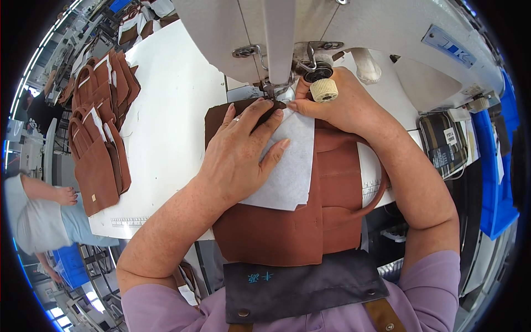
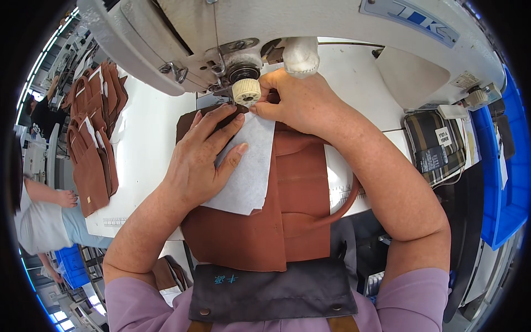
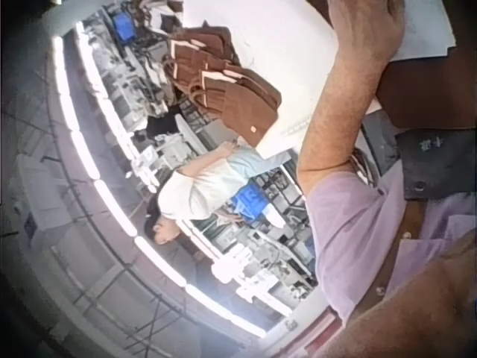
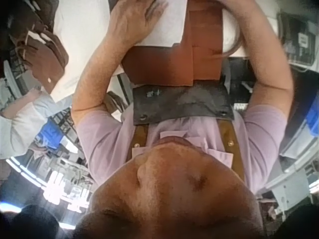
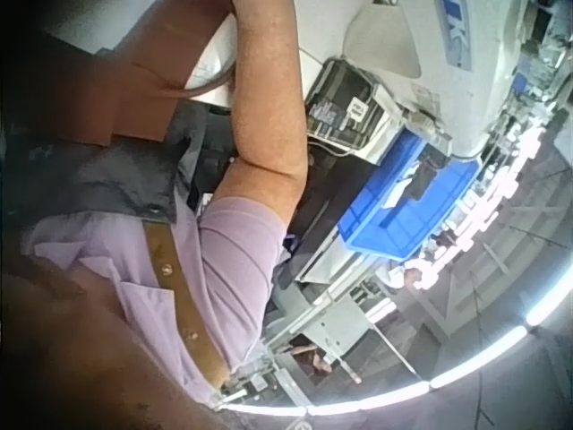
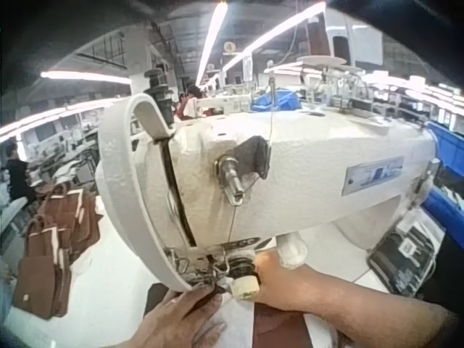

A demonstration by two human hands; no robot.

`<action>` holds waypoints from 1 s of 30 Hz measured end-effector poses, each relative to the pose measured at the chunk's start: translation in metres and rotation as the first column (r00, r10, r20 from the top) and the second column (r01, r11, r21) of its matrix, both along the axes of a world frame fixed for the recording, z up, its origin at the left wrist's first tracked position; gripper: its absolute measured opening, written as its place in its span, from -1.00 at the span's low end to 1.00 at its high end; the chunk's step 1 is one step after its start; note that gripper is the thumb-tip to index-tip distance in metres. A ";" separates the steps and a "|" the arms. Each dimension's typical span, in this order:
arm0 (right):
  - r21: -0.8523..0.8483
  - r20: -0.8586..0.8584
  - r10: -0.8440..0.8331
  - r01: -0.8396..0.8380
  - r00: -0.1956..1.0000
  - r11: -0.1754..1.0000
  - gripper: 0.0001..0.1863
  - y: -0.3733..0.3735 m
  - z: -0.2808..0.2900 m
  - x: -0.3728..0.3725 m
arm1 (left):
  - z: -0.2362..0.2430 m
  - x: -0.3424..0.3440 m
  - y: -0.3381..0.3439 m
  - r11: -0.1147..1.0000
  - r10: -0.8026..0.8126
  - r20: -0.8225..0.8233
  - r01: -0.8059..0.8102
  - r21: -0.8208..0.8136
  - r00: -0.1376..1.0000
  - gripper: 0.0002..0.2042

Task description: Sewing internal components and linings into leather handbags using an industrial sewing machine.

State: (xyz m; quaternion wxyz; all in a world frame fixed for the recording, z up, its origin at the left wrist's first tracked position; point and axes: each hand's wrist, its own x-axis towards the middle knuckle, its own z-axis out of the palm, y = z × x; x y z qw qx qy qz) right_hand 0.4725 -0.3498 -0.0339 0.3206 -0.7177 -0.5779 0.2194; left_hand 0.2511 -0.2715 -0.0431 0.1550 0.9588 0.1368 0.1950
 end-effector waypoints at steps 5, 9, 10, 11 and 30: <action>-0.059 0.069 0.009 -0.005 0.998 0.998 -0.60 0.000 -0.003 0.006 | -0.003 0.000 0.001 0.999 -0.007 0.003 0.007 0.039 1.000 -0.62; -0.061 0.067 0.034 -0.030 0.997 0.998 -0.59 0.004 -0.003 0.007 | -0.002 0.000 0.002 0.999 -0.007 0.015 0.007 0.036 1.000 -0.62; -0.075 0.064 0.024 -0.019 0.998 0.997 -0.58 0.004 -0.003 0.007 | -0.003 -0.001 0.003 0.999 -0.012 0.019 0.012 0.032 1.000 -0.62; -0.090 0.062 0.015 -0.009 0.998 0.996 -0.58 0.005 -0.003 0.006 | -0.003 -0.002 0.004 0.999 -0.017 0.023 0.017 0.028 1.000 -0.61; 0.059 -0.036 -0.060 0.062 0.998 0.996 -0.78 0.009 -0.012 0.003 | -0.006 0.003 0.013 0.998 -0.031 0.037 0.029 0.048 0.999 -0.62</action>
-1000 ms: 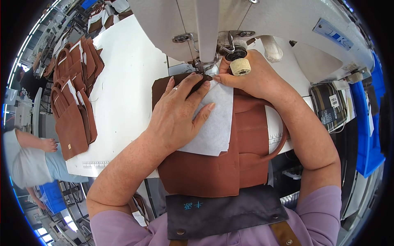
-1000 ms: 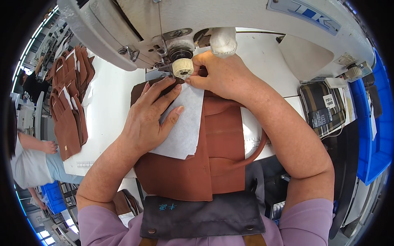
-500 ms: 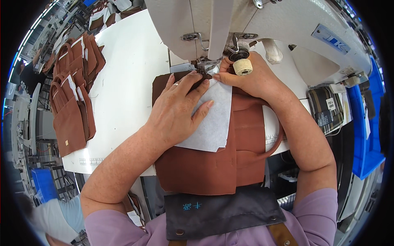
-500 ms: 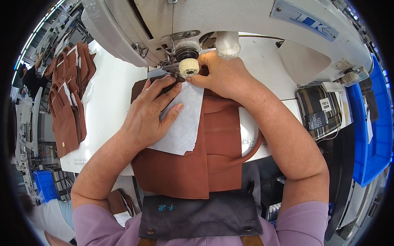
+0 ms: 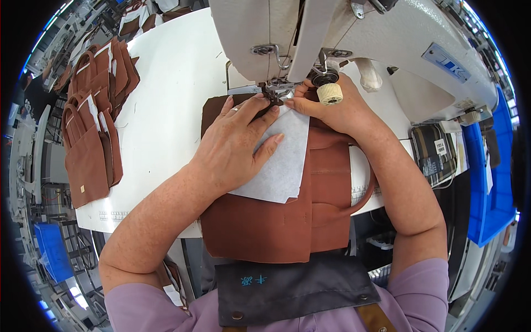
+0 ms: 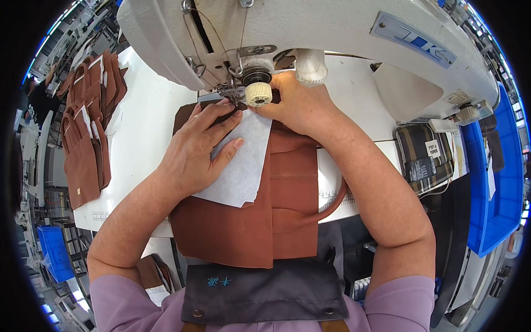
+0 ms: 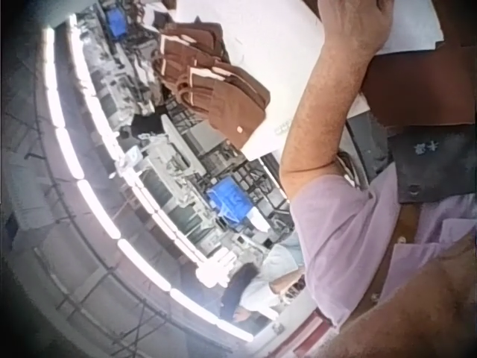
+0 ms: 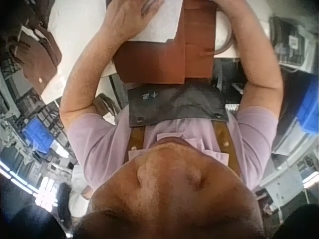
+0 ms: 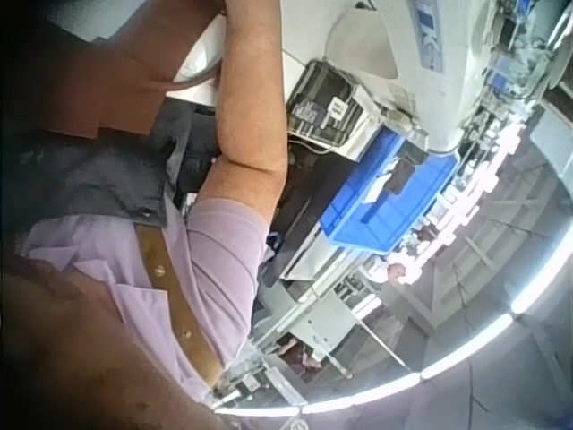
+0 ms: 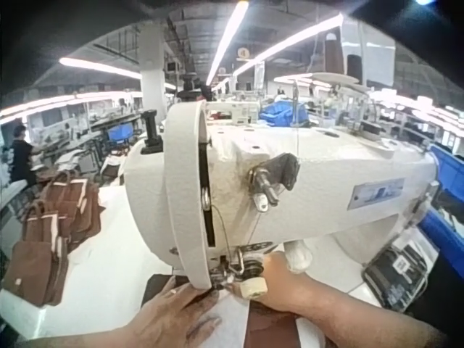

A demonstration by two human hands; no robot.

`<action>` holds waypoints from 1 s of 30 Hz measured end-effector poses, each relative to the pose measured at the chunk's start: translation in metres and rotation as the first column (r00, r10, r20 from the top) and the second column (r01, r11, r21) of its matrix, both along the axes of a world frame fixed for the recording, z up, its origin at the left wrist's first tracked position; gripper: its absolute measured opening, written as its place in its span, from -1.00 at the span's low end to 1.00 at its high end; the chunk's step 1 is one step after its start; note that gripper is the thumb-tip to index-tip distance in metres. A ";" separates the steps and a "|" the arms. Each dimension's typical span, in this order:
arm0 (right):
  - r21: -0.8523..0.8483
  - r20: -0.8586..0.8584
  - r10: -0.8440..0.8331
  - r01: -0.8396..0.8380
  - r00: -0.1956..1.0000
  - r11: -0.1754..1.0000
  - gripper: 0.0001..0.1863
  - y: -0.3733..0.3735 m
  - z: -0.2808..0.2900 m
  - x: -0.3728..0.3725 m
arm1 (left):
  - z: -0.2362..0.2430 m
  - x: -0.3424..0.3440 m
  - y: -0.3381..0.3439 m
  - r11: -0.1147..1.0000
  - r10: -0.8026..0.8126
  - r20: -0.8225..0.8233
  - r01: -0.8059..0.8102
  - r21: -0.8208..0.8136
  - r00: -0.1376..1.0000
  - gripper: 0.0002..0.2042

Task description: Sewing internal components and linings into leather handbags using an industrial sewing machine.

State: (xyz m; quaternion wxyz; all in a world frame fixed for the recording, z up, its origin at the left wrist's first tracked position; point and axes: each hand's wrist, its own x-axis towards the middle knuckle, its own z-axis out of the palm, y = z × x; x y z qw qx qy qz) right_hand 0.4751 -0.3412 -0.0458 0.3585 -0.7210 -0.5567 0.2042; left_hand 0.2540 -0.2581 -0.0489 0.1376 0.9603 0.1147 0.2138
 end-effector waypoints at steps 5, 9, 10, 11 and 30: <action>0.014 0.046 0.035 -0.035 0.998 0.999 -0.79 0.000 0.003 -0.001 | 0.000 -0.001 0.002 1.000 -0.001 -0.003 0.001 0.015 1.000 -0.62; -0.010 0.069 0.001 -0.001 0.998 1.000 -0.79 0.001 0.002 -0.001 | 0.002 -0.002 0.008 1.000 -0.015 -0.014 0.014 -0.021 1.000 -0.62; -0.047 0.091 0.004 0.000 0.996 0.999 -0.70 0.001 0.000 0.001 | 0.002 -0.002 0.010 0.999 -0.033 -0.020 0.033 0.002 0.999 -0.61; -0.084 0.114 0.007 0.002 0.993 0.996 -0.52 0.000 -0.001 0.003 | 0.002 -0.002 0.013 0.998 -0.053 -0.026 0.053 0.026 0.998 -0.61; 0.022 0.406 0.208 -0.237 0.890 0.971 -0.86 -0.032 0.017 -0.039 | 0.022 0.000 0.005 1.000 -0.018 -0.159 0.016 -0.017 0.987 -0.56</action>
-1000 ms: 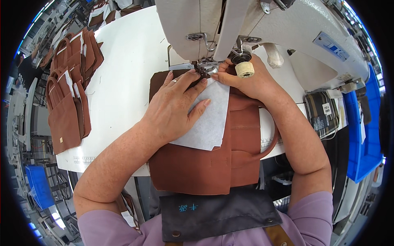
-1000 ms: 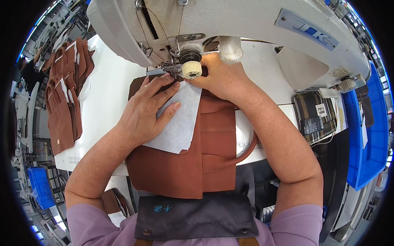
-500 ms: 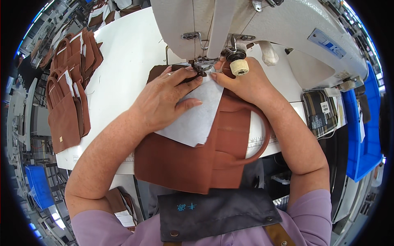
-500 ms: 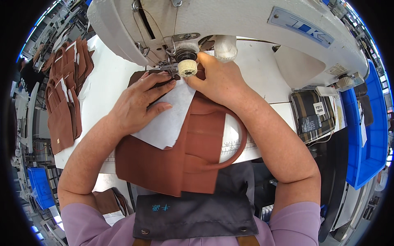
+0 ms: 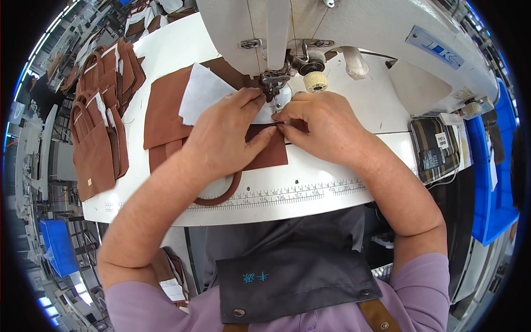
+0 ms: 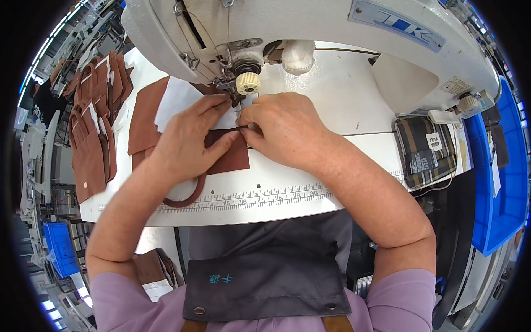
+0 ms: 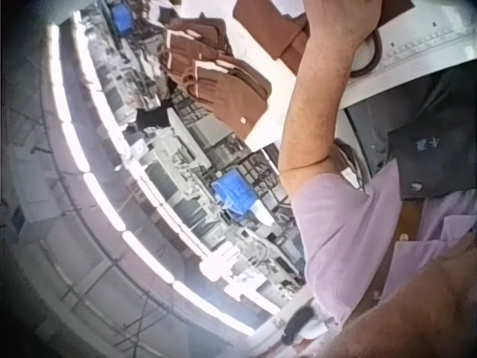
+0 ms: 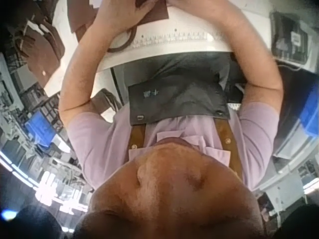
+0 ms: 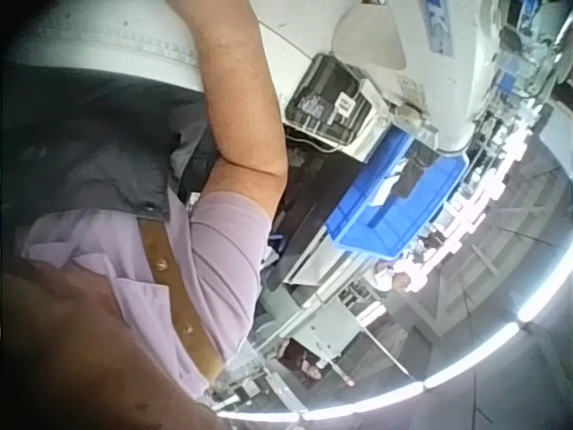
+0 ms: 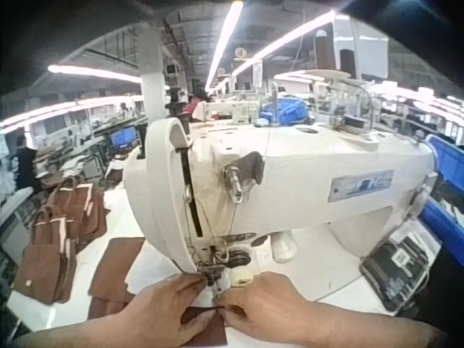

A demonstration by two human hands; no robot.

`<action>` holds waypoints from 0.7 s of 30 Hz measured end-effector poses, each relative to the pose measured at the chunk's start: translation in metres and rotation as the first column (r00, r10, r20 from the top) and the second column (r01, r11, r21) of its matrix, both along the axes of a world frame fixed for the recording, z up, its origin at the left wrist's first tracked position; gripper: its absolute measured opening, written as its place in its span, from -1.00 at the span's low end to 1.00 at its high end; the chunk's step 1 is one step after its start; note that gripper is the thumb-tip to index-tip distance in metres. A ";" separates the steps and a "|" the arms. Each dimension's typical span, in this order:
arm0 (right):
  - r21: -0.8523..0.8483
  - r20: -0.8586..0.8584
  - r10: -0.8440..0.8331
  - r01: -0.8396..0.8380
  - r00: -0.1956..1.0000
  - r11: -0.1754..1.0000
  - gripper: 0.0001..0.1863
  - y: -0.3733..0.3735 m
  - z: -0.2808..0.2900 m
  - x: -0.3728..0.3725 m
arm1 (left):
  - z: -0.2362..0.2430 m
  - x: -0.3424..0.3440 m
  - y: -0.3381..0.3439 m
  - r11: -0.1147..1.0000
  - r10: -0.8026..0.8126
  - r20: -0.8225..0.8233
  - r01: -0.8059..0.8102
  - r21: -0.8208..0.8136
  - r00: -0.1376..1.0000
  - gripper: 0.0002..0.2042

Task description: Sewing internal components and linings into leather handbags using an industrial sewing machine.

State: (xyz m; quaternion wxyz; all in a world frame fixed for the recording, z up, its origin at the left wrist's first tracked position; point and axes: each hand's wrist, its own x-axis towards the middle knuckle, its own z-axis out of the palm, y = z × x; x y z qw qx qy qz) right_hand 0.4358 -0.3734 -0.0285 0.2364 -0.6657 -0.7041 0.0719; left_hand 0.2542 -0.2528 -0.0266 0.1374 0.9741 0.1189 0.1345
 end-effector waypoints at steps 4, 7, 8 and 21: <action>0.142 0.006 0.063 -0.063 0.998 0.988 -0.84 -0.001 -0.006 0.008 | -0.007 -0.003 -0.010 0.990 0.108 0.157 -0.092 -0.105 0.982 -0.56; 0.211 0.080 0.088 -0.103 0.993 0.972 -0.82 0.000 -0.006 0.010 | -0.001 0.001 -0.013 0.993 0.096 0.116 -0.087 -0.081 0.989 -0.57; 0.226 0.130 0.078 -0.106 0.988 0.968 -0.81 0.000 -0.006 0.011 | 0.001 0.001 -0.013 0.996 0.084 0.090 -0.080 -0.050 0.992 -0.57; 0.253 0.195 0.025 -0.075 0.980 0.965 -0.78 0.002 -0.010 0.008 | -0.006 0.002 -0.004 0.997 0.057 0.137 -0.049 -0.060 0.989 -0.57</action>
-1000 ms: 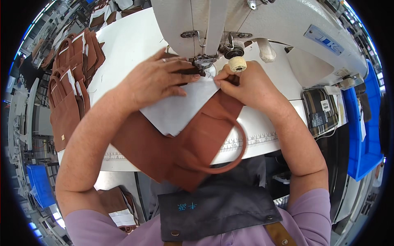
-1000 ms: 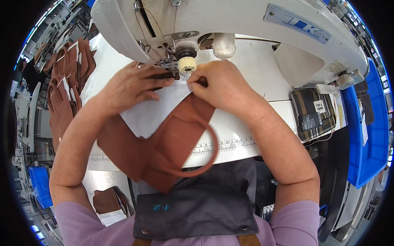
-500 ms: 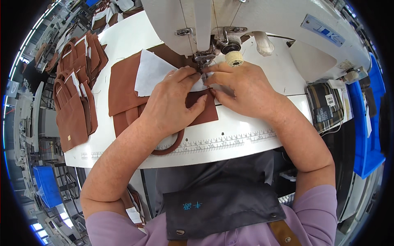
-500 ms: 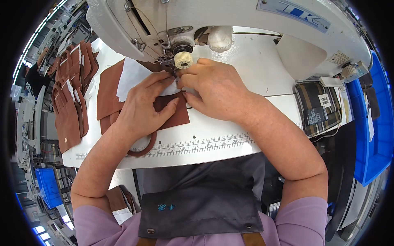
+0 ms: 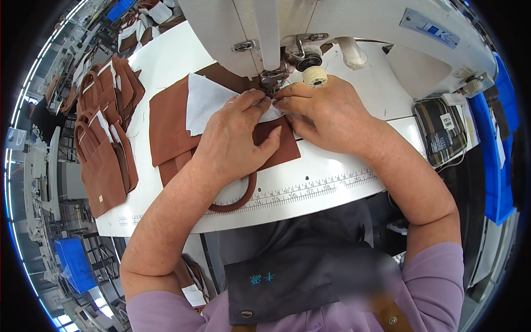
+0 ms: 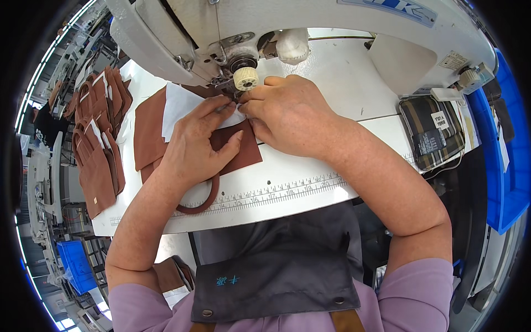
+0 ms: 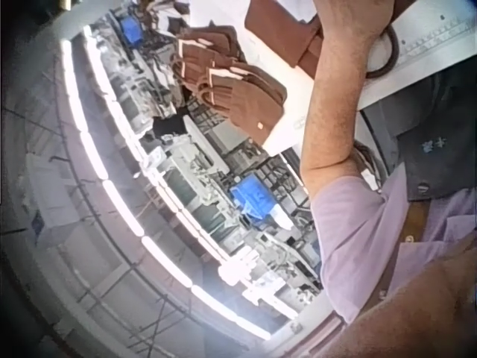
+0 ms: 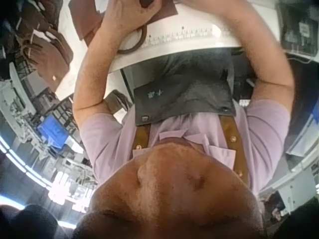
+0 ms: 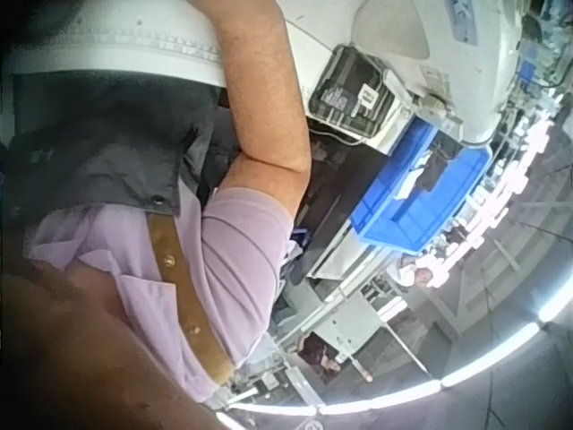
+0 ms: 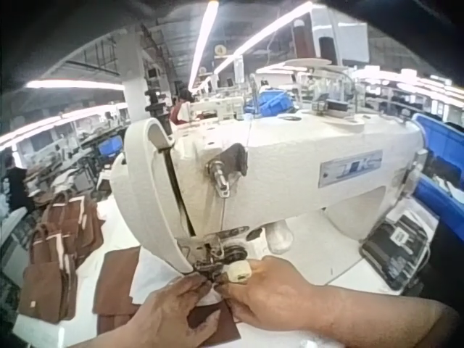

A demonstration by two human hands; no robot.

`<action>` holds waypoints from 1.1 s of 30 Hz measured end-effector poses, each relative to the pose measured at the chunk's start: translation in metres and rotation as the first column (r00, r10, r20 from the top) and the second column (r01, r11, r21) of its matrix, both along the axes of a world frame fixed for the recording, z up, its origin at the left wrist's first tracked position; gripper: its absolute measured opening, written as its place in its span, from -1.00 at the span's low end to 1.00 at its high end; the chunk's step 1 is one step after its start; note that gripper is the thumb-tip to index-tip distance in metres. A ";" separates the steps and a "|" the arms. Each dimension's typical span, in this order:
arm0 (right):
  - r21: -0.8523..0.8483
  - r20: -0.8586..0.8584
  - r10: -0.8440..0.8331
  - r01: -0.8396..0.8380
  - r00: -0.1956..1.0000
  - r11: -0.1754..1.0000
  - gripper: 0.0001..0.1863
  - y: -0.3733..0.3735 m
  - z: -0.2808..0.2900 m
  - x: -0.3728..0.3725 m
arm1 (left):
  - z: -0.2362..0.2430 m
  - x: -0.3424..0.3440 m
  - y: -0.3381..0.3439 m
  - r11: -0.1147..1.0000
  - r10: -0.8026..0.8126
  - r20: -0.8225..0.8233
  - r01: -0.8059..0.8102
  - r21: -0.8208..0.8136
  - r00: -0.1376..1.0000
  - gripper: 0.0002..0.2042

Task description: Sewing internal components and linings into leather handbags using an industrial sewing machine.

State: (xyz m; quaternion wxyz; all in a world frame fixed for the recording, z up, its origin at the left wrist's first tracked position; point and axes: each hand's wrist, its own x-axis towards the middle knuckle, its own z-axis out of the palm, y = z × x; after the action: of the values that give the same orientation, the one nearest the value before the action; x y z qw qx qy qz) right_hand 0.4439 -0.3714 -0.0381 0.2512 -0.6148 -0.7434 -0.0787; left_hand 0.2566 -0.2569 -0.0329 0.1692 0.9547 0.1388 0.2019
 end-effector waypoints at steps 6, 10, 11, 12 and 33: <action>0.024 0.045 -0.043 0.042 0.998 0.999 -0.77 0.003 -0.003 -0.001 | 0.000 0.005 0.010 0.999 0.006 0.060 -0.004 -0.045 0.998 -0.62; 0.013 0.016 -0.031 0.030 0.999 0.999 -0.77 0.007 -0.005 0.001 | -0.004 0.006 0.020 0.999 -0.008 0.082 0.011 -0.036 0.997 -0.64; -0.001 -0.004 -0.021 0.021 1.000 1.000 -0.78 0.008 -0.006 0.002 | -0.005 0.005 0.021 1.000 -0.018 0.101 0.020 -0.020 0.995 -0.66; -0.016 -0.026 -0.016 0.016 1.000 1.000 -0.78 0.007 -0.006 0.004 | -0.003 0.006 0.019 1.000 -0.017 0.101 0.019 -0.019 0.995 -0.66; -0.155 -0.219 -0.067 0.033 0.973 0.987 -0.73 0.015 -0.006 0.008 | 0.002 0.011 0.019 0.883 0.003 0.058 -0.030 0.468 0.998 -0.94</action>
State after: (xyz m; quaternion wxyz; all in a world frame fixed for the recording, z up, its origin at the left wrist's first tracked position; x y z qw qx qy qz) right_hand 0.4517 -0.3561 -0.0443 0.2841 -0.6556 -0.6985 0.0410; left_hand 0.2672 -0.2382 -0.0306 -0.0640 0.9601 0.0891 0.2574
